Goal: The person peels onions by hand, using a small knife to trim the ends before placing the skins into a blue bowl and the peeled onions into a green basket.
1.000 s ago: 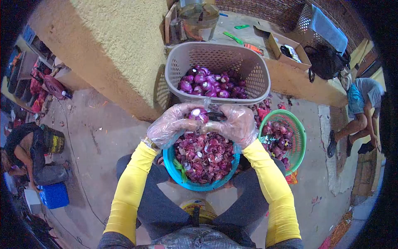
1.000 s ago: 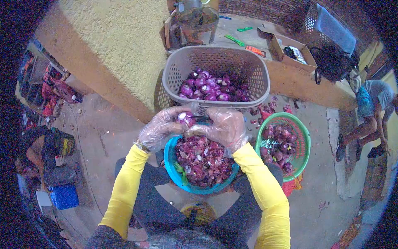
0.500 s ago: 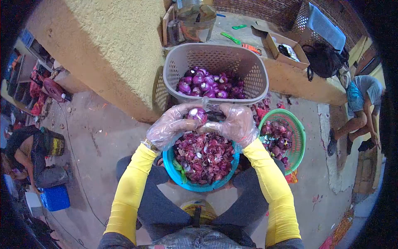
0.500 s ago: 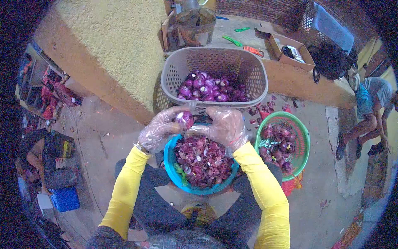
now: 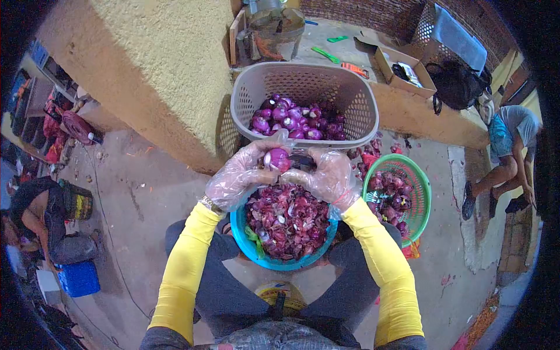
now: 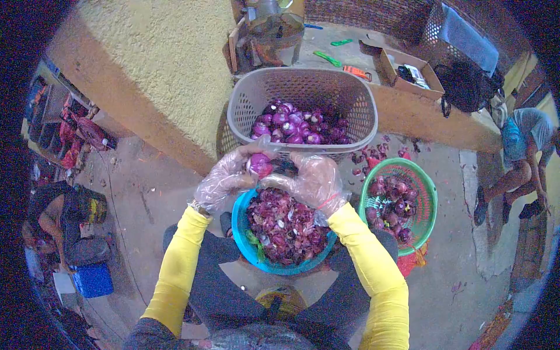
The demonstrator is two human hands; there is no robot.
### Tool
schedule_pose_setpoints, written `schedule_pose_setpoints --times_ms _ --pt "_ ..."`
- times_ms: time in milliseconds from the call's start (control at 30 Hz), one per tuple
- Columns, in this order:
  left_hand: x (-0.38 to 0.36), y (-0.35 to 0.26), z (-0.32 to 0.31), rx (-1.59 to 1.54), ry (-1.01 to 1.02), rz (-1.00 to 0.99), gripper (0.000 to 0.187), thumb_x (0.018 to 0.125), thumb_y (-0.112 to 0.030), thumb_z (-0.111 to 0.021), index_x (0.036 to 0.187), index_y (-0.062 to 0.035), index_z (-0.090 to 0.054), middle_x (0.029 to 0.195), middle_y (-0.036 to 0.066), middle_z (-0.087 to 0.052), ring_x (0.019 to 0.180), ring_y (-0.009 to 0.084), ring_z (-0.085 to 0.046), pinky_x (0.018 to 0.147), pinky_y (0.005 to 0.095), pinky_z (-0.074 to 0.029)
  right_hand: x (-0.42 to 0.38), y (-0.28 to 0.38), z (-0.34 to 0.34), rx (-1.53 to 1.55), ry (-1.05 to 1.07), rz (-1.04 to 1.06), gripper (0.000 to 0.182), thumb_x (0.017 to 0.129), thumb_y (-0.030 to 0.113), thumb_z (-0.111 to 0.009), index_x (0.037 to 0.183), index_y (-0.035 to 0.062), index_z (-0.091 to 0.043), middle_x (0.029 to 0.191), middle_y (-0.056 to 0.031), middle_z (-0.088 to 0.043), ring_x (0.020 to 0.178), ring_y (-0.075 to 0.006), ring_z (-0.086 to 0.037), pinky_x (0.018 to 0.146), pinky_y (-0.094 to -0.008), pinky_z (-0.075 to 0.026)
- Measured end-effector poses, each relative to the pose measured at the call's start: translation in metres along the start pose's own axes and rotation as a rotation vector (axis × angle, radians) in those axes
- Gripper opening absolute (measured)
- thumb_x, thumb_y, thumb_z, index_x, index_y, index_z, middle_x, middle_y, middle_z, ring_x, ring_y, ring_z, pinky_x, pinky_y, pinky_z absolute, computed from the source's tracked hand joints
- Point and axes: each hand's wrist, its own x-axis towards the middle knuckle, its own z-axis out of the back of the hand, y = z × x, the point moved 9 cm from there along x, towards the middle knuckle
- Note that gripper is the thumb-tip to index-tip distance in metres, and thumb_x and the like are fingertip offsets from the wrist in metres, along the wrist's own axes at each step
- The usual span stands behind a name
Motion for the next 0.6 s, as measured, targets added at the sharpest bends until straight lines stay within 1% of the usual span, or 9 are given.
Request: schedule_pose_setpoints --times_ms 133,200,267,400,433,467,500,567,600 --pt "0.001 0.004 -0.005 0.081 0.015 0.051 0.060 0.087 0.001 -0.070 0.144 -0.0039 -0.050 0.135 0.008 -0.058 0.117 0.0162 -0.060 0.103 0.0324 -0.051 -0.001 0.001 -0.003 -0.085 0.081 -0.019 0.069 0.070 0.067 -0.084 0.112 0.0121 -0.077 0.098 -0.0157 -0.077 0.090 -0.0358 -0.075 0.079 -0.0470 -0.059" --pt "-0.002 0.001 -0.013 -0.059 0.009 0.040 0.059 0.087 -0.001 -0.070 0.142 -0.0038 -0.049 0.134 0.008 -0.058 0.114 0.0148 -0.060 0.099 0.0312 -0.052 -0.001 0.000 -0.006 -0.089 0.104 -0.017 0.070 0.069 0.068 -0.084 0.113 0.0127 -0.077 0.098 -0.0157 -0.077 0.090 -0.0355 -0.075 0.079 -0.0468 -0.059" --pt "-0.002 0.004 -0.014 -0.085 0.023 0.062 0.061 0.087 -0.002 -0.070 0.144 -0.0042 -0.048 0.135 0.009 -0.058 0.116 0.0150 -0.060 0.099 0.0315 -0.052 -0.001 0.004 -0.001 -0.060 0.013 0.087 0.072 0.066 0.068 -0.084 0.114 0.0141 -0.078 0.096 -0.0149 -0.077 0.087 -0.0346 -0.075 0.076 -0.0452 -0.059" --pt "-0.006 0.016 -0.011 -0.185 0.024 0.137 0.065 0.089 -0.003 -0.069 0.148 -0.0054 -0.044 0.139 0.009 -0.056 0.119 0.0157 -0.059 0.102 0.0314 -0.050 -0.002 0.011 0.007 -0.116 -0.023 0.127 0.070 0.064 0.066 -0.086 0.114 0.0167 -0.079 0.095 -0.0137 -0.078 0.085 -0.0333 -0.076 0.074 -0.0436 -0.060" --pt "-0.006 0.018 -0.013 -0.185 0.025 0.137 0.065 0.089 -0.003 -0.069 0.148 -0.0054 -0.044 0.139 0.009 -0.056 0.119 0.0157 -0.059 0.102 0.0314 -0.050 -0.003 0.011 0.009 -0.074 -0.059 0.135 0.068 0.064 0.064 -0.088 0.113 0.0179 -0.079 0.095 -0.0131 -0.078 0.084 -0.0326 -0.076 0.074 -0.0433 -0.060" --pt "-0.004 0.014 -0.017 -0.231 0.032 0.079 0.065 0.089 -0.003 -0.068 0.149 -0.0057 -0.043 0.141 0.009 -0.056 0.119 0.0152 -0.059 0.104 0.0310 -0.049 -0.004 0.012 0.011 -0.031 -0.094 0.144 0.066 0.063 0.062 -0.089 0.113 0.0190 -0.080 0.095 -0.0125 -0.078 0.083 -0.0319 -0.076 0.073 -0.0430 -0.060" --pt "-0.003 0.010 -0.019 -0.277 0.040 0.021 0.065 0.090 -0.002 -0.066 0.150 -0.0060 -0.042 0.142 0.009 -0.055 0.119 0.0147 -0.058 0.105 0.0306 -0.048 -0.003 0.013 0.011 -0.032 -0.094 0.144 0.066 0.063 0.062 -0.089 0.113 0.0190 -0.080 0.095 -0.0125 -0.078 0.083 -0.0319 -0.076 0.073 -0.0430 -0.060" --pt "-0.002 0.011 -0.020 -0.283 0.033 0.018 0.065 0.090 -0.002 -0.066 0.150 -0.0060 -0.042 0.142 0.009 -0.054 0.117 0.0138 -0.058 0.105 0.0298 -0.047 -0.003 0.008 0.009 -0.001 -0.074 0.060 0.069 0.060 0.057 -0.094 0.112 0.0131 -0.079 0.093 -0.0150 -0.077 0.082 -0.0316 -0.076 0.072 -0.0394 -0.060" --pt "-0.001 0.011 -0.019 -0.290 0.025 0.014 0.066 0.090 -0.002 -0.066 0.150 -0.0060 -0.042 0.143 0.009 -0.054 0.116 0.0129 -0.058 0.105 0.0291 -0.047 -0.003 0.008 0.009 -0.001 -0.074 0.061 0.069 0.060 0.057 -0.094 0.112 0.0131 -0.079 0.093 -0.0150 -0.077 0.082 -0.0316 -0.076 0.072 -0.0394 -0.060"
